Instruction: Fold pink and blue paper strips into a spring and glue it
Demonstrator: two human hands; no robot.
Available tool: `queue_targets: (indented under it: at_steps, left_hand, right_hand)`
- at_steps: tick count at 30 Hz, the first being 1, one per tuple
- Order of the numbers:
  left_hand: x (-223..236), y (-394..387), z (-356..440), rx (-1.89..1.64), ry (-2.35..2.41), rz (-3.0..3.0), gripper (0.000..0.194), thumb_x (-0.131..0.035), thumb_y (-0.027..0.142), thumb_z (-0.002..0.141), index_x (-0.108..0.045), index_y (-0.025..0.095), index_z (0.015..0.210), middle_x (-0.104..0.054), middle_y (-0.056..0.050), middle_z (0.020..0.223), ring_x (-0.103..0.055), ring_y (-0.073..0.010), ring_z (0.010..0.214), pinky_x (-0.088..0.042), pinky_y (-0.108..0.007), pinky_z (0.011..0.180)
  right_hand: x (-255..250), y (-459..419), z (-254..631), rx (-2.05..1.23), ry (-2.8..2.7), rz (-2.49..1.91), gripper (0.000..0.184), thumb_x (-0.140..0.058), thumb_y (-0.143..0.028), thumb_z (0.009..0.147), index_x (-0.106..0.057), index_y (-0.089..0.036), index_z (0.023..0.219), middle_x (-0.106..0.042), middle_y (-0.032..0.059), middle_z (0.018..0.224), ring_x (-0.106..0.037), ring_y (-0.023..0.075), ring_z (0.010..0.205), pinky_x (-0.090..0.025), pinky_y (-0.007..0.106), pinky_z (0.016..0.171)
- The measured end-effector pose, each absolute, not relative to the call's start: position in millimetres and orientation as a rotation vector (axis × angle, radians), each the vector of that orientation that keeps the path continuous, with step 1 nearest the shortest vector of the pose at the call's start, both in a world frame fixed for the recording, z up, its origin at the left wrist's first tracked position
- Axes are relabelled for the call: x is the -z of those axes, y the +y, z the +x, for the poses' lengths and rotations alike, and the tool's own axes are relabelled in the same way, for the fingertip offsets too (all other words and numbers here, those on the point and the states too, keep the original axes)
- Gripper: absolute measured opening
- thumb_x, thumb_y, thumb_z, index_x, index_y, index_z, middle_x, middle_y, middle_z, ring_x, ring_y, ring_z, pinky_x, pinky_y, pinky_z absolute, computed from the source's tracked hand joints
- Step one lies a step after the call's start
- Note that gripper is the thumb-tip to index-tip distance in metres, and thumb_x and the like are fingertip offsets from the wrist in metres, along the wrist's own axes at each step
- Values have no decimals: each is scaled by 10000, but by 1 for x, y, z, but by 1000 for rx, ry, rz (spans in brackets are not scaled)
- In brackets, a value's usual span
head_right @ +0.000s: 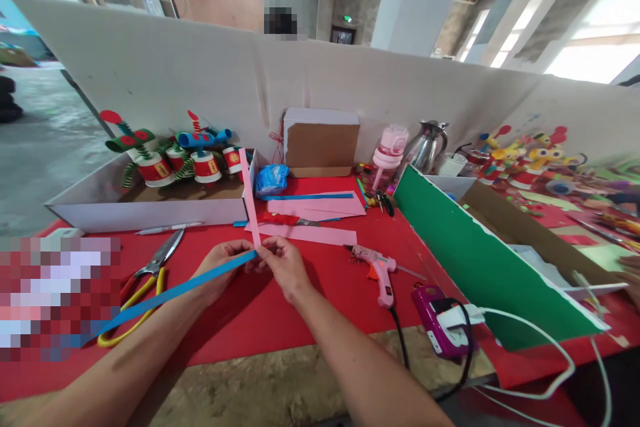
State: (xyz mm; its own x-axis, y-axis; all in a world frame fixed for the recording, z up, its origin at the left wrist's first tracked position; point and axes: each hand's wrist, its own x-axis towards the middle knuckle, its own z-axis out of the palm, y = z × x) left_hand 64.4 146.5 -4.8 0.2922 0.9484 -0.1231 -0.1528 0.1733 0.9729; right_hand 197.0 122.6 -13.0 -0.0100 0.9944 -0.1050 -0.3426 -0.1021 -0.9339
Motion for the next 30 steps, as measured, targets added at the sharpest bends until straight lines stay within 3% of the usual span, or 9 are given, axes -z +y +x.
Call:
queue_targets:
  at_steps: [12, 30]
  left_hand:
    - [4, 146, 65, -947, 961, 1143, 270, -734, 409, 569, -652, 153, 595, -597, -7, 509, -471, -94, 472, -356, -217, 491]
    - [2, 144, 66, -969, 953, 1156, 209, -737, 343, 572, -685, 146, 622, -605, -22, 519, -462, -101, 476, -350, -231, 495]
  right_hand:
    - [8, 121, 198, -1318, -962, -1115, 295, -735, -415, 613, -639, -179, 762, -605, -30, 662, -511, 91, 543, -424, 237, 559]
    - [6, 120, 199, -1259, -984, -1132, 199, -695, -380, 672, -644, -189, 699, -553, -45, 550, -482, 95, 513, -388, 231, 546]
